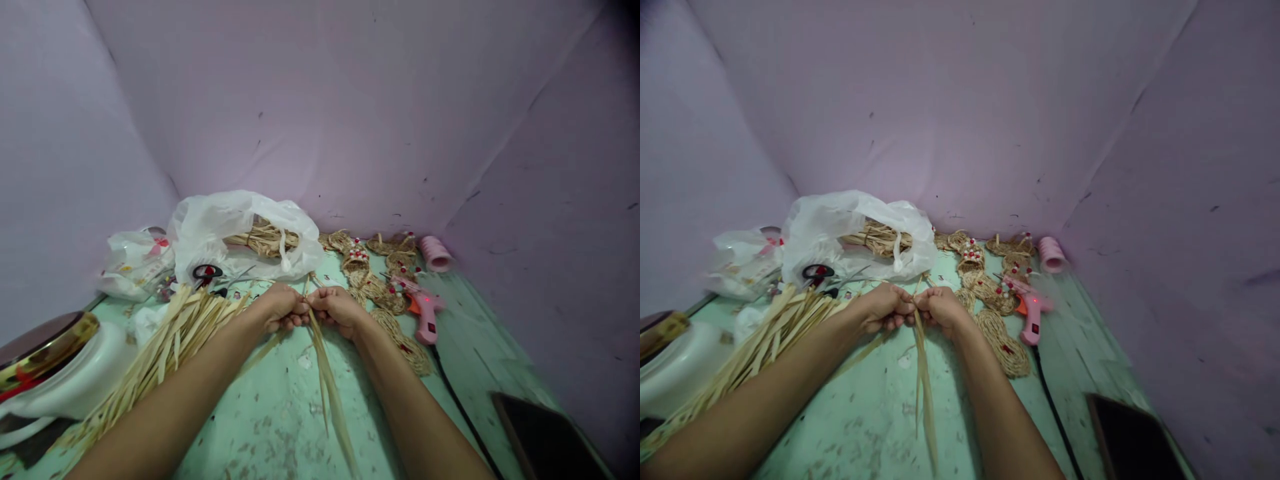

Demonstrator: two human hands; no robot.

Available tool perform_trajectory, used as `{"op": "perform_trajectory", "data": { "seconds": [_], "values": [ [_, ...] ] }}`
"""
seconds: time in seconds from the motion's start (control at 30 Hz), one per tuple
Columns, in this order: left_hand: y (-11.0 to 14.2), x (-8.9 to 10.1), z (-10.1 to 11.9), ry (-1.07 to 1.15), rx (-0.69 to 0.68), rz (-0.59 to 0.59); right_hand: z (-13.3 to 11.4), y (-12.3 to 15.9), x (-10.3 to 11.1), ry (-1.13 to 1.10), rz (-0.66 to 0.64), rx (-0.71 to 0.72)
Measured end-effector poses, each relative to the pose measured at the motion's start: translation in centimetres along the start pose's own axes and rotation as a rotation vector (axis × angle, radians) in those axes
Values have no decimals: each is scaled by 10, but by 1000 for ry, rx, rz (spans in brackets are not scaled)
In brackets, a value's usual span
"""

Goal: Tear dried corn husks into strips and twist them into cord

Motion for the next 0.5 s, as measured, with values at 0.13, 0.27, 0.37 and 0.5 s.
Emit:
{"op": "perform_trajectory", "data": {
  "seconds": [0.13,0.27,0.37,0.5],
  "values": [
    [-3,6,-6,-4,57,42,-1,-1,-2,1,-42,31],
    [-2,11,-7,-53,80,96,1,-1,-2,0,-42,29],
    [-1,12,-2,-8,5,92,1,0,0,17,-25,24],
    [-3,9,1,37,-84,-16,-1,3,2,39,-7,29]
  ]
}}
Point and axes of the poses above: each hand's wrist, its own y-axis away from the middle knuckle, its own x-axis out of the back of the hand, z = x × y, the point moved 9 cm from there along -y, towards the middle knuckle, and after that the axes turned 5 degrees about y, right-handed, at the moved point
